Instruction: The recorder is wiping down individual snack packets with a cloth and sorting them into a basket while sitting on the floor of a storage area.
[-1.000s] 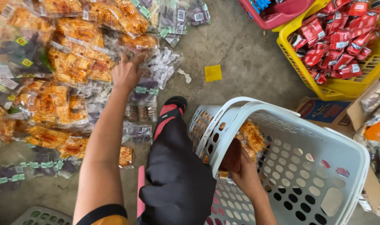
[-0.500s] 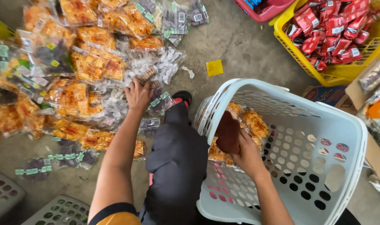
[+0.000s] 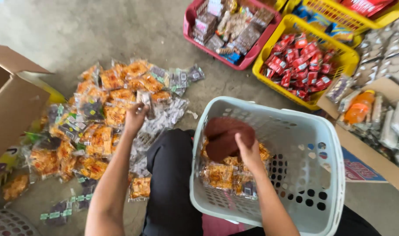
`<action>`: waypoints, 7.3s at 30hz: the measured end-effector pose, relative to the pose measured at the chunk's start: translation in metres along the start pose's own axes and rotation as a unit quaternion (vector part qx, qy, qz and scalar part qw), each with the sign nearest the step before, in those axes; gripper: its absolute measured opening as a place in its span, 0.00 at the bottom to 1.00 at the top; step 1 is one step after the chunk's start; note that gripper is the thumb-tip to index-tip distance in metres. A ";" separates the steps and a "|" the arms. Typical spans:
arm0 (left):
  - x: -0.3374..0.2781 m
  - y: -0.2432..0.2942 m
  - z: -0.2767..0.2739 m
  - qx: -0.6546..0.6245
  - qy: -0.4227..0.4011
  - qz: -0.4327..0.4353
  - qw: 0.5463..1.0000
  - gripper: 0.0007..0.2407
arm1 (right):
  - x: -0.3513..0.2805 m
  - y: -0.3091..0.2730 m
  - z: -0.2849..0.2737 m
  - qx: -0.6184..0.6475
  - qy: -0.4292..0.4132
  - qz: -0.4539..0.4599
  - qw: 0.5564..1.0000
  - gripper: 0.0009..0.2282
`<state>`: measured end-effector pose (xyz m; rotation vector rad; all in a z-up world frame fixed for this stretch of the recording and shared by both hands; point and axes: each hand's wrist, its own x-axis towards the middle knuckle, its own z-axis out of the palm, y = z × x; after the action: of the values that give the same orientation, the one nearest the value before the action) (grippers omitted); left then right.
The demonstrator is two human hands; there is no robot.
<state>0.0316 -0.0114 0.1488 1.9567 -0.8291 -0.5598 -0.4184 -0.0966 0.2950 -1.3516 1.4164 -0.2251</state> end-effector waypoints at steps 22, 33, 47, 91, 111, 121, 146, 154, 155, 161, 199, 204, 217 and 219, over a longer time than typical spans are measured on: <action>-0.219 0.301 0.189 0.189 -0.090 0.388 0.897 0.23 | 0.032 0.020 -0.046 0.555 0.084 -0.183 0.807 0.20; -0.234 0.308 0.174 0.152 -0.332 0.239 0.900 0.25 | 0.028 0.023 -0.078 0.488 0.236 -0.239 0.806 0.29; -0.206 0.284 0.187 0.004 -0.354 0.128 0.926 0.29 | 0.024 0.048 -0.114 0.599 -0.024 -0.253 0.759 0.23; -0.166 0.283 0.162 -0.413 -0.288 -0.165 0.848 0.21 | 0.002 0.005 -0.031 0.408 -0.033 -0.260 0.875 0.26; -0.196 0.291 0.161 -0.196 -0.466 0.064 0.860 0.30 | 0.015 0.018 -0.086 0.636 -0.024 -0.211 0.742 0.24; -0.215 0.306 0.154 -0.075 -0.375 0.115 0.917 0.27 | 0.053 0.060 -0.058 0.541 -0.014 -0.156 0.827 0.23; -0.208 0.306 0.148 -0.303 -0.410 0.198 0.837 0.17 | -0.007 0.006 -0.067 0.687 -0.138 -0.285 0.654 0.25; -0.197 0.310 0.151 -0.432 -0.455 -0.112 0.770 0.18 | 0.014 0.029 -0.081 0.564 -0.088 -0.300 0.764 0.24; -0.195 0.305 0.155 -0.395 -0.408 -0.082 0.819 0.19 | 0.024 0.037 -0.079 0.531 -0.045 -0.292 0.794 0.24; -0.201 0.314 0.145 -0.218 -0.270 0.081 0.934 0.21 | 0.014 0.016 -0.073 0.539 0.103 -0.257 0.795 0.29; 0.235 0.145 0.270 0.218 -0.233 0.052 0.946 0.18 | -0.038 -0.005 -0.051 0.329 0.152 -0.072 0.929 0.21; 0.280 0.232 0.278 -0.238 -0.211 0.068 0.946 0.21 | -0.037 0.001 -0.051 0.367 0.168 -0.132 0.905 0.27; 0.148 0.032 0.098 -0.053 -0.208 -0.084 0.973 0.13 | -0.037 0.009 -0.050 0.465 0.048 -0.164 0.869 0.27; 0.137 -0.033 0.084 -0.216 -0.203 -0.225 0.928 0.10 | -0.030 0.004 -0.037 0.483 0.039 -0.170 0.858 0.27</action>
<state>0.0785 -0.1489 0.0717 1.6327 -0.4328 -1.3358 -0.4573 -0.0914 0.3225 -0.7144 0.8710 -1.0796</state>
